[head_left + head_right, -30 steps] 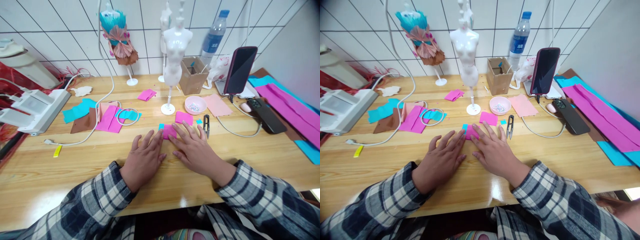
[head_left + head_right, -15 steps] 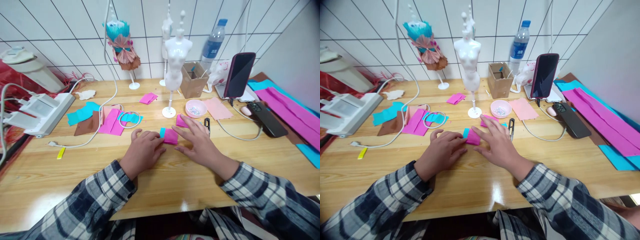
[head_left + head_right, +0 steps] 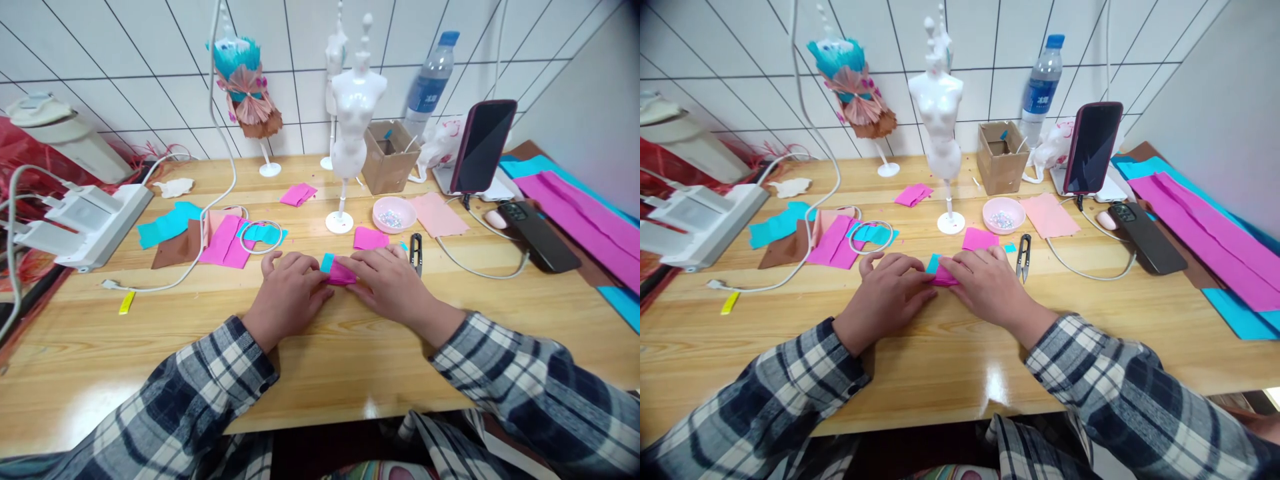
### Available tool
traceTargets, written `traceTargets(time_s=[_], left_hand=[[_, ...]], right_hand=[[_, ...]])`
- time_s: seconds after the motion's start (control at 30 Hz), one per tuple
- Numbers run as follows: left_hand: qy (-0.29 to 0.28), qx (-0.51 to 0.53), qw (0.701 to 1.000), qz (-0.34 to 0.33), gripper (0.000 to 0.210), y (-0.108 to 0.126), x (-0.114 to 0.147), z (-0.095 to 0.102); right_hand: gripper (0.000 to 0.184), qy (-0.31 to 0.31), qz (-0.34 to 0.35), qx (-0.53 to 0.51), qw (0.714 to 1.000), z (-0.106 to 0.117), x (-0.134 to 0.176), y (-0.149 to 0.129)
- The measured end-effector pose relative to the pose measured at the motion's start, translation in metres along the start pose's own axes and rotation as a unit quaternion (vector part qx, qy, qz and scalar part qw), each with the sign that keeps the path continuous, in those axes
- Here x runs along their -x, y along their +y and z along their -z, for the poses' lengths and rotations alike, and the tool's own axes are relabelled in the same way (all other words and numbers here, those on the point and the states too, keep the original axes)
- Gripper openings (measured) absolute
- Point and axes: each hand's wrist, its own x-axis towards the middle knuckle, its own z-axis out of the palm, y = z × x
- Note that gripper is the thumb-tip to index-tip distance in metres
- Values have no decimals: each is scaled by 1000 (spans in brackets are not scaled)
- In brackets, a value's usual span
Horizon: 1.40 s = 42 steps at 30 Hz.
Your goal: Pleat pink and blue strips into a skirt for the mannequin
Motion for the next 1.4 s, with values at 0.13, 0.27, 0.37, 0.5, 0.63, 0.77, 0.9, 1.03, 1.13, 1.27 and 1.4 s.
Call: traceTargets(time_s=[0.13, 0.27, 0.37, 0.5, 0.63, 0.77, 0.9, 1.03, 1.13, 1.27, 1.4], left_hand=[[16, -9, 1000, -2, 17, 1, -1, -2], [28, -16, 999, -6, 16, 2, -1, -4], [35, -24, 999, -10, 18, 2, -2, -4], [44, -40, 998, -16, 22, 3, -3, -5], [46, -49, 998, -19, 24, 4, -2, -4], [48, -34, 998, -17, 20, 1, -1, -2], [65, -23, 998, -15, 17, -2, -1, -2], [77, -12, 997, -18, 15, -2, -1, -1], [75, -3, 997, -15, 14, -1, -1, 0], [62, 9, 998, -13, 14, -2, -1, 0], [55, 21, 998, -5, 10, -5, 1, 0]], right_hand=[[22, 11, -5, 3, 1000, -3, 1, 0], [21, 21, -15, 1, 1000, -4, 2, 0], [25, 33, -2, 8, 999, -4, 1, -2], [22, 27, 17, 39, 999, -2, 0, -4], [24, 29, 48, 78, 995, -1, 0, -4], [25, 39, 37, 52, 997, -1, 2, -3], [22, 46, 6, 5, 999, 0, 2, -2], [23, 45, -7, -14, 999, 1, 3, -1], [21, 33, -23, -33, 999, 1, 3, 1], [20, 15, -29, -49, 998, 3, 3, 3], [21, 7, -31, -49, 998, 4, 2, 5]])
